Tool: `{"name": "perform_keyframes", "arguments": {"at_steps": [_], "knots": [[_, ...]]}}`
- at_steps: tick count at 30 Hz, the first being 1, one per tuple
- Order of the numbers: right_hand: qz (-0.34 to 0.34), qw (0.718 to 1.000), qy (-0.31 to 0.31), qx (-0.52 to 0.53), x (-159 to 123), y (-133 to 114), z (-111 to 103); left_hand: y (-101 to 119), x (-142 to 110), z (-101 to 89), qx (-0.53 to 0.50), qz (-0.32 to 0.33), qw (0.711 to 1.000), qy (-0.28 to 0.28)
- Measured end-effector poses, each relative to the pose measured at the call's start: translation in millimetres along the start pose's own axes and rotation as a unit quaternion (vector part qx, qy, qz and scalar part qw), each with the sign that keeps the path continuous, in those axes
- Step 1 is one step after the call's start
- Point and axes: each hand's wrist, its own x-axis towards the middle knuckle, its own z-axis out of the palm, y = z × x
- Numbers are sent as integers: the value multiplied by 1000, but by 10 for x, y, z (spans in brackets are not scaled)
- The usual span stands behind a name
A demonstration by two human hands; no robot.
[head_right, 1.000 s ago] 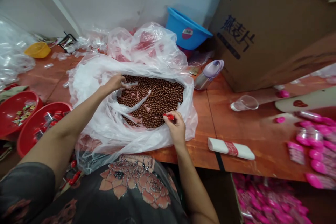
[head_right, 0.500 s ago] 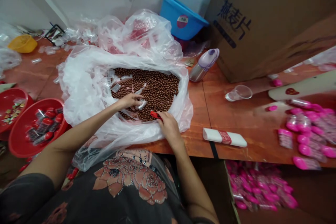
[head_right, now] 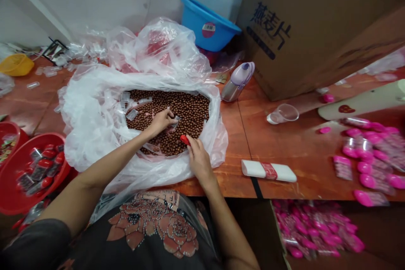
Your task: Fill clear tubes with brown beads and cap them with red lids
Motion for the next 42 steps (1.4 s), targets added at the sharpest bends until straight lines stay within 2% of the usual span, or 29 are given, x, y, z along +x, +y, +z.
{"name": "perform_keyframes", "arguments": {"at_steps": [4, 9, 13, 17, 22, 26, 29, 31, 36, 42], "knots": [[58, 994, 23, 85, 20, 23, 0, -26, 46, 159, -98, 24, 995, 23], [130, 972, 31, 192, 65, 5, 5, -11, 37, 278, -199, 16, 979, 38], [132, 969, 53, 202, 91, -25, -1, 16, 68, 303, -250, 29, 967, 42], [162, 958, 62, 227, 98, -76, -30, 54, 24, 243, -286, 28, 957, 36], [158, 943, 80, 282, 119, -156, -81, 148, -334, 58, -365, 14, 931, 16], [158, 927, 85, 330, 155, -204, -78, 220, -795, -142, -460, -39, 887, -17], [165, 909, 75, 374, 170, -249, -45, 224, -1100, -296, -481, -93, 871, -39], [166, 905, 48, 389, 162, -293, -17, 192, -1255, -373, -479, -109, 870, -41], [152, 912, -28, 379, 109, -426, 80, 40, -1499, -411, -478, -76, 874, -42], [112, 933, -44, 338, 65, -578, 210, -46, -1628, -337, -462, -82, 883, -5]]}}
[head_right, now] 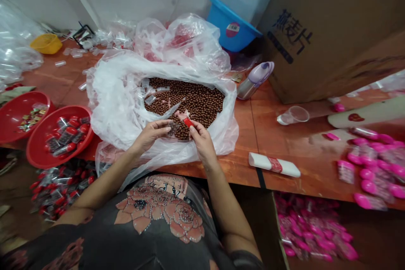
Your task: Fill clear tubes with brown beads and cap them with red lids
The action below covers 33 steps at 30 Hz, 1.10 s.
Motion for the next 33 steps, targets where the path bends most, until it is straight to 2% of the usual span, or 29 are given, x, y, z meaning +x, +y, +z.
{"name": "perform_keyframes", "arguments": {"at_steps": [6, 9, 16, 22, 26, 29, 33], "knots": [[-86, 993, -39, -64, -29, -51, 144, 24, -81, 56, -2, -16, 998, -61], [-109, 987, -52, -110, -38, -35, 127, 19, -89, 48, -2, -11, 998, -63], [-138, 976, 35, -166, -58, 4, 26, -41, -100, -19, -7, -5, 999, -33], [-143, 971, -24, -192, -95, -60, 134, -90, -144, 2, -10, 41, 997, -67], [-168, 964, -29, -205, -113, -65, 143, -85, -169, 2, -2, 57, 996, -66], [-226, 945, -20, -237, -107, -71, 102, -74, -191, -6, -5, 49, 998, -51], [-315, 893, -62, -315, -96, -87, 50, -71, -204, -15, -13, 34, 997, -67]]}}
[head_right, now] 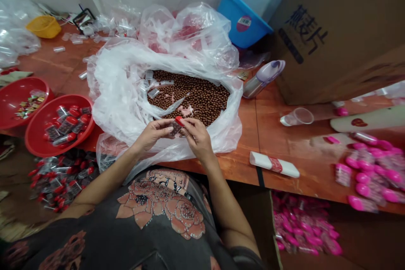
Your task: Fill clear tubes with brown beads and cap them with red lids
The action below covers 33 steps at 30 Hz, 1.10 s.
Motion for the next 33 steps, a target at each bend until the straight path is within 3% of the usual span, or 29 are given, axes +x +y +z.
{"name": "perform_keyframes", "arguments": {"at_steps": [6, 14, 18, 22, 24, 26, 29, 33], "knots": [[-94, 994, -18, -47, -16, 36, -41, 15, -11, -24, -9, 4, 1000, -7], [-92, 994, -35, -36, -61, 19, 23, -61, -21, 84, -50, -12, 999, 4], [8, 999, 13, 49, -120, -29, 130, -96, -13, 158, -49, -8, 998, 28], [144, 966, 114, 180, -118, -91, 205, -65, -16, 199, -39, -8, 998, 43], [171, 958, 122, 196, -85, -103, 208, -48, -14, 215, -31, -20, 999, 38], [159, 972, 83, 151, -46, -102, 187, -41, -4, 231, -16, -34, 999, 32], [68, 997, -21, 19, -4, -98, 149, -54, 23, 250, -4, -33, 998, 49], [-13, 986, -118, -117, -4, -85, 160, -71, 45, 241, -39, -20, 992, 116]]}}
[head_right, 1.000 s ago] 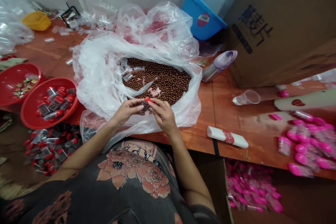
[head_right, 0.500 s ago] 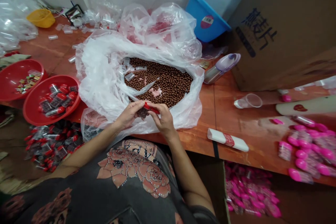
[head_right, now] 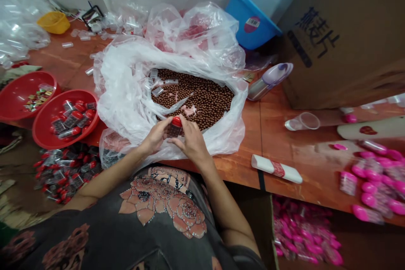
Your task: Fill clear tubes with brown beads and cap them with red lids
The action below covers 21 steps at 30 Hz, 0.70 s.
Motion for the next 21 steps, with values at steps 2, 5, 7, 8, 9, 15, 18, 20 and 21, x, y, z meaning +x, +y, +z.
{"name": "perform_keyframes", "arguments": {"at_steps": [2, 5, 7, 8, 9, 15, 18, 20, 21], "knots": [[-11, 999, -9, -46, -7, 16, 33, 18, -9, -26, 3, -18, 1000, 14], [-31, 997, 17, -68, -8, 40, 76, 73, -43, -66, 20, -27, 999, -9], [-35, 996, 49, -60, 1, 32, 93, 102, -64, -71, 9, -31, 999, -37], [-32, 996, 63, -55, 8, 17, 98, 106, -70, -64, -5, -34, 998, -48], [-28, 996, 74, -51, 17, -3, 103, 101, -73, -50, -22, -35, 998, -55], [-48, 993, 74, -79, 89, -97, 126, -14, -53, 46, -65, 3, 997, -41], [-75, 990, 69, -98, 123, -68, 141, -39, -58, 47, -53, 17, 998, -22], [-94, 988, 70, -99, 141, -52, 159, -44, -73, 37, -46, 23, 999, -9], [-99, 988, 69, -96, 149, -55, 170, -40, -83, 28, -38, 26, 999, -7]]}}
